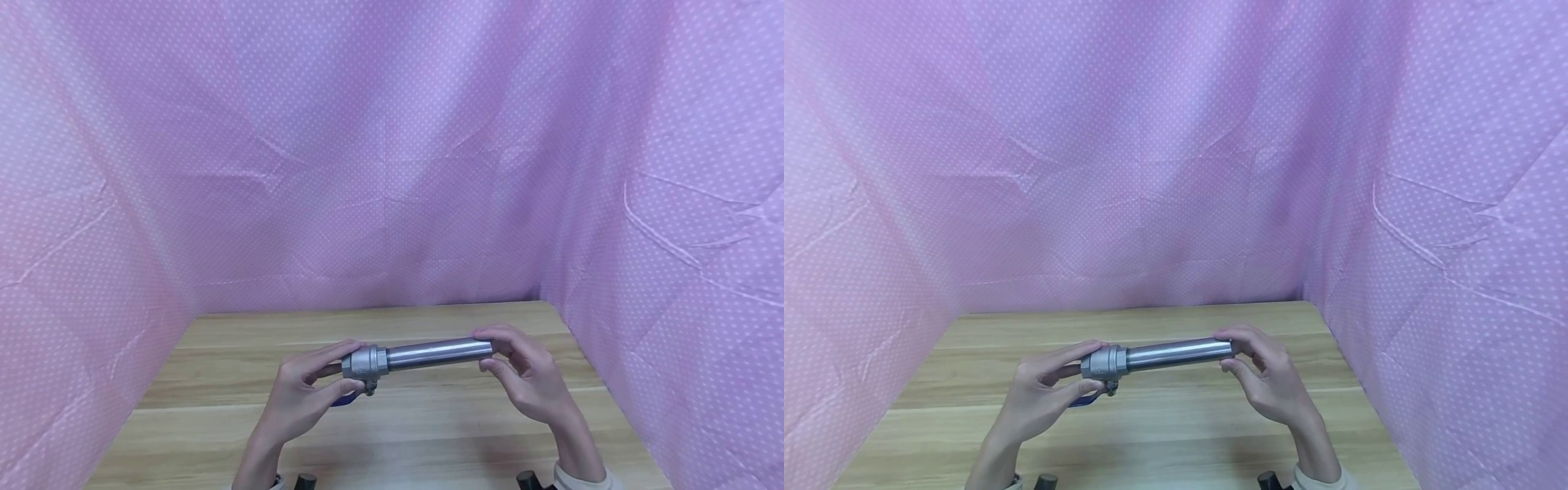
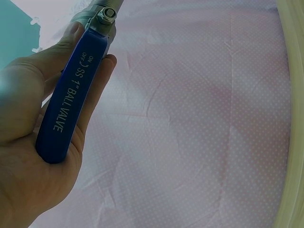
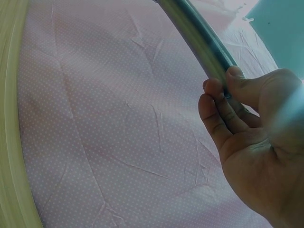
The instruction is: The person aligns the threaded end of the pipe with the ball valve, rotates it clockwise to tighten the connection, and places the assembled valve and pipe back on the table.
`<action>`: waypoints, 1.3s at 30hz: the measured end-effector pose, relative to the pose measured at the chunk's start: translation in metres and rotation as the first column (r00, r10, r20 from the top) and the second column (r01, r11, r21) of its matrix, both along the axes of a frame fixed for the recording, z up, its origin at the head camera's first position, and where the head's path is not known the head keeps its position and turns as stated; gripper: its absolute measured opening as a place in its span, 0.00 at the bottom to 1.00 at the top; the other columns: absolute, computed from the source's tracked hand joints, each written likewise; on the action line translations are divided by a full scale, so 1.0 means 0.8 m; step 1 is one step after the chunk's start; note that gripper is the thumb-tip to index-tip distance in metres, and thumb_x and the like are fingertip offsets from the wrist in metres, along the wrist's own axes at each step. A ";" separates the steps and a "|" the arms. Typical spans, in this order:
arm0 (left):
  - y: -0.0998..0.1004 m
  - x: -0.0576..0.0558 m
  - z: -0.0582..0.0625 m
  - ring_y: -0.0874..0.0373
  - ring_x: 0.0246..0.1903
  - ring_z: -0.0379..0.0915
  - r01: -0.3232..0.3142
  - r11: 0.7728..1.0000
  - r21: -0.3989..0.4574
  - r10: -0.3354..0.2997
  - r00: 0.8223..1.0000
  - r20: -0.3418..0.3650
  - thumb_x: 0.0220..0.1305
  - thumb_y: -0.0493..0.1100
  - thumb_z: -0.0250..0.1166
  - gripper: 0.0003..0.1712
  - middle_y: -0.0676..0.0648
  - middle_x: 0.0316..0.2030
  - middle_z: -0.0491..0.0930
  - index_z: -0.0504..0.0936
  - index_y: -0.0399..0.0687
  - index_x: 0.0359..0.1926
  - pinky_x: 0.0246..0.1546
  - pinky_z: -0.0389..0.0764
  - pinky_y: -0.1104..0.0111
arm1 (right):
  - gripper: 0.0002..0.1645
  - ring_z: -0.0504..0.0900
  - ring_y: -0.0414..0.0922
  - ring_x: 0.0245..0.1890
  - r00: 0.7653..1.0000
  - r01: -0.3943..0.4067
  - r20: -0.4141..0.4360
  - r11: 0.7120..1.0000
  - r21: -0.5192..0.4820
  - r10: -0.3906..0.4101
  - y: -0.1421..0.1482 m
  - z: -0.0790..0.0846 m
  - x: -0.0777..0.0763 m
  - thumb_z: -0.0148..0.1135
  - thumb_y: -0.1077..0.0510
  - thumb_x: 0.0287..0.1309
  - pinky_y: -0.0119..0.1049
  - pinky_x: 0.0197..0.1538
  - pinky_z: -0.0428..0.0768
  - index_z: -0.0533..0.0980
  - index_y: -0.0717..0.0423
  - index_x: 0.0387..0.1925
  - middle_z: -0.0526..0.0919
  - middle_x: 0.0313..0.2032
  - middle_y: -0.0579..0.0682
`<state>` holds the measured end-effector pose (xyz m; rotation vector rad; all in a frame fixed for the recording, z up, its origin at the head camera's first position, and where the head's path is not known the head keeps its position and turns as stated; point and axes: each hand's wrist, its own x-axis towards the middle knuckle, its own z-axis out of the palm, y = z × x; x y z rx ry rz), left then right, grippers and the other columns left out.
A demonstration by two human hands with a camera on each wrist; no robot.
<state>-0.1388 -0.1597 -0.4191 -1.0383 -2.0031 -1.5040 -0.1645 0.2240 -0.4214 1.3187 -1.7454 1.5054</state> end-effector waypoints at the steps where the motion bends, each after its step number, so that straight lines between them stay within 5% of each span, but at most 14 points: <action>1: 0.000 0.000 0.000 0.65 0.63 0.89 0.001 1.000 0.000 -0.001 1.000 0.002 0.57 0.22 0.83 0.34 0.30 0.60 0.91 0.88 0.35 0.65 0.58 0.97 0.67 | 0.28 0.90 0.38 0.59 1.000 0.001 -0.001 1.000 0.001 -0.001 0.000 0.000 0.000 0.66 0.88 0.57 0.24 0.57 0.94 0.76 0.84 0.61 0.88 0.61 0.59; 12: 0.000 0.001 0.001 0.64 0.62 0.90 0.010 1.000 0.000 -0.010 1.000 0.017 0.58 0.22 0.82 0.34 0.30 0.60 0.91 0.88 0.35 0.66 0.58 0.97 0.67 | 0.28 0.91 0.36 0.52 0.999 0.042 -0.013 0.999 0.021 -0.041 0.001 0.000 0.000 0.68 0.86 0.58 0.23 0.46 0.93 0.77 0.81 0.61 0.89 0.56 0.59; 19: 0.000 0.000 0.001 0.64 0.62 0.90 0.013 1.000 0.001 -0.013 1.000 0.014 0.58 0.22 0.82 0.34 0.29 0.60 0.91 0.88 0.35 0.66 0.58 0.97 0.67 | 0.20 0.84 0.40 0.35 0.996 0.088 -0.034 0.995 0.054 -0.086 0.001 0.000 0.000 0.66 0.77 0.72 0.28 0.28 0.84 0.78 0.79 0.62 0.87 0.39 0.56; 24: -0.001 -0.001 0.001 0.64 0.63 0.89 0.021 1.000 0.006 -0.021 1.000 0.009 0.57 0.21 0.82 0.34 0.30 0.60 0.91 0.88 0.34 0.66 0.58 0.97 0.67 | 0.18 0.84 0.41 0.33 0.994 0.100 -0.044 0.994 0.051 -0.097 0.000 -0.002 -0.001 0.63 0.74 0.77 0.26 0.28 0.85 0.77 0.79 0.63 0.85 0.34 0.56; 28: -0.001 -0.001 0.001 0.63 0.63 0.89 0.020 1.000 0.006 -0.021 1.000 0.007 0.57 0.22 0.82 0.35 0.31 0.60 0.91 0.87 0.34 0.66 0.59 0.97 0.66 | 0.22 0.89 0.40 0.37 0.996 0.092 -0.016 0.995 0.025 -0.092 -0.001 -0.001 0.000 0.64 0.79 0.71 0.25 0.34 0.89 0.77 0.80 0.64 0.89 0.38 0.58; 34: -0.001 -0.002 0.001 0.64 0.63 0.89 0.017 1.000 0.007 -0.017 1.000 0.008 0.57 0.22 0.82 0.35 0.31 0.60 0.91 0.87 0.34 0.66 0.59 0.97 0.67 | 0.33 0.91 0.41 0.50 0.999 -0.028 0.038 0.999 -0.026 0.029 -0.004 0.002 0.001 0.62 0.92 0.55 0.29 0.48 0.96 0.73 0.85 0.65 0.87 0.60 0.63; 39: -0.001 -0.002 0.000 0.64 0.63 0.89 0.011 1.000 0.009 -0.011 1.000 0.004 0.57 0.22 0.82 0.34 0.30 0.60 0.91 0.88 0.34 0.66 0.58 0.97 0.67 | 0.32 0.90 0.44 0.58 0.996 -0.076 0.038 0.996 -0.040 0.078 -0.005 0.004 0.000 0.62 0.92 0.56 0.31 0.54 0.96 0.72 0.87 0.63 0.83 0.64 0.67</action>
